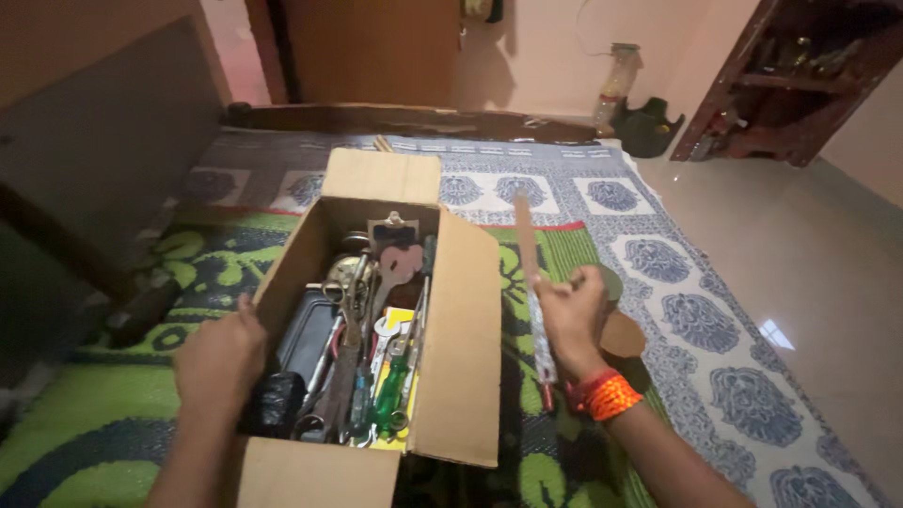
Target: The person opens a cardboard box on a patterned mat and removes various items one by one, including containers, tools, and a plastic tray. The items are placed on the mat beside the box. The person then removes a small piece of cardboard from inside the box and sets it aside.
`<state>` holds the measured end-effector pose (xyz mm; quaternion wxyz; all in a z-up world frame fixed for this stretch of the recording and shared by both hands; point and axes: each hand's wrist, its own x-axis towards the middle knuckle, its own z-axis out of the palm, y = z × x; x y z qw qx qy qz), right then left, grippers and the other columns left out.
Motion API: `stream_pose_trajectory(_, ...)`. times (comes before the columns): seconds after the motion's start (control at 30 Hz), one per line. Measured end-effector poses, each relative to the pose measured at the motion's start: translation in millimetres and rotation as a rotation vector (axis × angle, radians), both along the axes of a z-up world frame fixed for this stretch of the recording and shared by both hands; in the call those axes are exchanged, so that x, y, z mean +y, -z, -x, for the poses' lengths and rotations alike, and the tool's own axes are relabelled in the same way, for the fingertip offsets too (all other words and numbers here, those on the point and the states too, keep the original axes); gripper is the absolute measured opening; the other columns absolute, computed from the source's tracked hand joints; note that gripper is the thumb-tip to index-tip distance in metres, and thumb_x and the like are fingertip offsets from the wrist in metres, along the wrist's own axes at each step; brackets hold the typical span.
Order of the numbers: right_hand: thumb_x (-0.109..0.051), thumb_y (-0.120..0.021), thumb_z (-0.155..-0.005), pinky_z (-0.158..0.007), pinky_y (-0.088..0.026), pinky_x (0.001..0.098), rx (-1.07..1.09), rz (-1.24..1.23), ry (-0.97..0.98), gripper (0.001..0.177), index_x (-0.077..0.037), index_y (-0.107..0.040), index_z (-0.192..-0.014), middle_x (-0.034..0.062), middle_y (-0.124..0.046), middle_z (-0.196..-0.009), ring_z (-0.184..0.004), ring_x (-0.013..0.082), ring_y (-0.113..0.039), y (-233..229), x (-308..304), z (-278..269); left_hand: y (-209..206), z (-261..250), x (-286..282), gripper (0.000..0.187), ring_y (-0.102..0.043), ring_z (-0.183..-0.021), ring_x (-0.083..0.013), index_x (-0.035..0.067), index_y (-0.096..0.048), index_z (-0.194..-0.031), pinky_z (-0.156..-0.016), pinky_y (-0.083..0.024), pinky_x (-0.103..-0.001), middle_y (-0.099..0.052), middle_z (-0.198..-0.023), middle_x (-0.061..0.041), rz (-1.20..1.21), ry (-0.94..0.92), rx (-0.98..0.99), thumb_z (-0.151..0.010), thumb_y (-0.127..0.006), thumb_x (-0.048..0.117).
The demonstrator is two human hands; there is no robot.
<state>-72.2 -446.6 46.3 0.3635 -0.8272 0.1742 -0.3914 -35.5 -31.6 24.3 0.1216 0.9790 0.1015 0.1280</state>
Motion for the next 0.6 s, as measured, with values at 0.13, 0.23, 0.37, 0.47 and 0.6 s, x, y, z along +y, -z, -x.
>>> stream_pose_trajectory(0.13,-0.017,-0.088,-0.075,-0.065,-0.050,0.0396,0.041,-0.050,0.086,0.038,-0.002,-0.054,-0.081,0.0102,-0.063,-0.070,-0.067,0.0209,-0.063,71,-56,-3,1,-3,2,0.076,-0.073,-0.083,-0.0473,0.001,-0.078,-0.084,-0.084,-0.058,-0.056,-0.074,-0.086,-0.029,-0.027,0.017,0.008,-0.116,-0.021,0.040)
stream_pose_trajectory(0.23,-0.014,-0.087,-0.074,-0.066,-0.050,0.0401,-0.036,0.032,0.057,0.037,-0.002,-0.054,-0.087,0.0125,-0.060,-0.076,-0.069,0.0237,-0.060,128,-82,-5,9,-4,7,0.073,-0.073,-0.082,-0.0489,0.001,-0.077,-0.088,-0.084,-0.059,-0.056,-0.074,-0.087,-0.029,-0.024,0.044,-0.002,-0.115,-0.021,0.039)
stream_pose_trajectory(0.37,-0.016,-0.089,-0.072,-0.064,-0.052,0.0418,0.069,-0.023,0.014,0.039,-0.004,-0.056,-0.088,0.0155,-0.062,-0.073,-0.065,0.0257,-0.062,168,-92,-5,10,-13,14,0.071,-0.073,-0.085,-0.0504,0.000,-0.076,-0.092,-0.085,-0.058,-0.059,-0.074,-0.088,-0.031,-0.030,0.043,0.063,-0.114,-0.021,0.039)
stream_pose_trajectory(0.47,-0.013,-0.078,-0.081,-0.059,-0.052,0.0487,0.284,-0.452,-0.014,0.033,-0.006,-0.052,-0.100,0.0157,-0.066,-0.077,-0.063,0.0312,-0.064,174,-85,-3,16,-17,15,0.077,-0.075,-0.093,-0.0509,-0.002,-0.078,-0.091,-0.094,-0.059,-0.057,-0.076,-0.095,-0.032,-0.044,0.010,0.109,-0.118,-0.019,0.041)
stream_pose_trajectory(0.6,-0.007,-0.071,-0.081,-0.069,-0.056,0.0428,0.069,0.009,-0.031,0.024,-0.002,-0.063,-0.103,0.0150,-0.070,-0.082,-0.075,0.0302,-0.069,156,-68,7,17,-21,19,0.074,-0.070,-0.093,-0.0556,-0.002,-0.076,-0.094,-0.091,-0.054,-0.062,-0.072,-0.097,-0.035,0.030,0.014,0.100,-0.113,-0.019,0.041)
